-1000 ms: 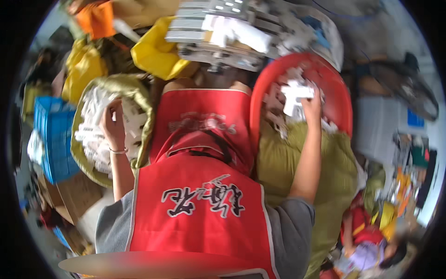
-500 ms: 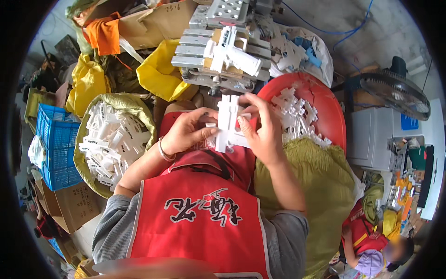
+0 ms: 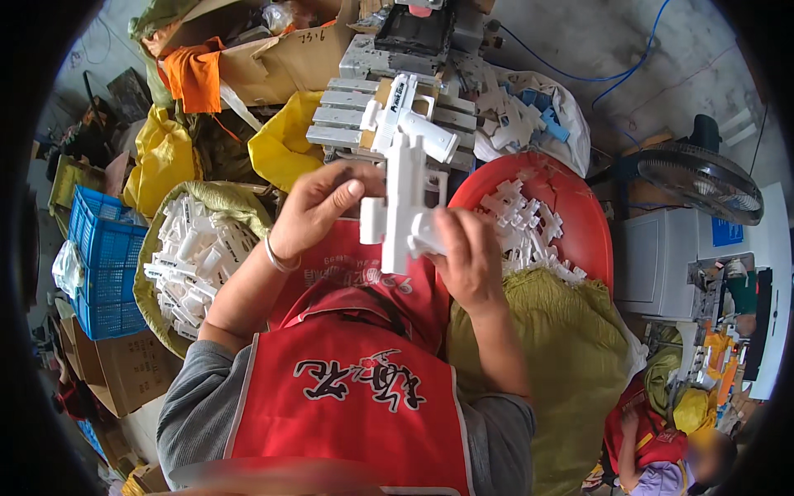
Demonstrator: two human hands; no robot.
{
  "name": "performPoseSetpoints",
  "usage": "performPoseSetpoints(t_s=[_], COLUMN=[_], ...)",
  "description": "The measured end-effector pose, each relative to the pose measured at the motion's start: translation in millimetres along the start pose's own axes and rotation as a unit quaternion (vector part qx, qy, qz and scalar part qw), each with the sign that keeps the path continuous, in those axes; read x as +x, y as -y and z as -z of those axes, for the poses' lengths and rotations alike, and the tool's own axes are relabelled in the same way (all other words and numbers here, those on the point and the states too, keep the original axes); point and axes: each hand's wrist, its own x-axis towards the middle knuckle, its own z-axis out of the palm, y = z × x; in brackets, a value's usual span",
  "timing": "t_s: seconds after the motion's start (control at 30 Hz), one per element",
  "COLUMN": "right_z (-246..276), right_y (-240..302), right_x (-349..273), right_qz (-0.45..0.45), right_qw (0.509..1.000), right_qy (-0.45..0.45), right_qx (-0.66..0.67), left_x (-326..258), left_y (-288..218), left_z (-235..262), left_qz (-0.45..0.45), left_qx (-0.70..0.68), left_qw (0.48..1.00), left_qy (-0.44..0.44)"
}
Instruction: Processing and assembling white plastic toy guns using an assembly machine in a factory.
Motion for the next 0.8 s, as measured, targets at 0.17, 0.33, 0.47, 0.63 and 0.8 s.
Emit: performPoseSetpoints(t_s=[0.17, 0.33, 0.47, 0.63, 0.8], right_z=[7, 13, 7, -13, -22], right_y=[-29, -43, -50, -52, -48], right_x=[-12, -6, 18, 71, 94], right_qz=[-0.212, -0.295, -0.295, -0.076, -0.056], right_qw=[0.946, 0.799, 0.805, 0.994, 0.996], right_qy=[-0.053, -0.134, -0.171, -0.056, 0.063], right_qx=[0.238, 0.506, 0.485, 0.058, 0.031], left_x=[57, 83, 78, 41, -6], left_y=[7, 21, 21, 28, 42], left_z=[33, 51, 54, 77, 107], left_qz=[-0.269, -0.224, -0.253, -0.167, -0.142], left_qx=[0.463, 0.463, 0.339, 0.170, 0.165], left_qw=[0.840, 0.857, 0.902, 0.946, 0.944], left_qy=[-0.090, -0.028, -0.087, -0.220, -0.249])
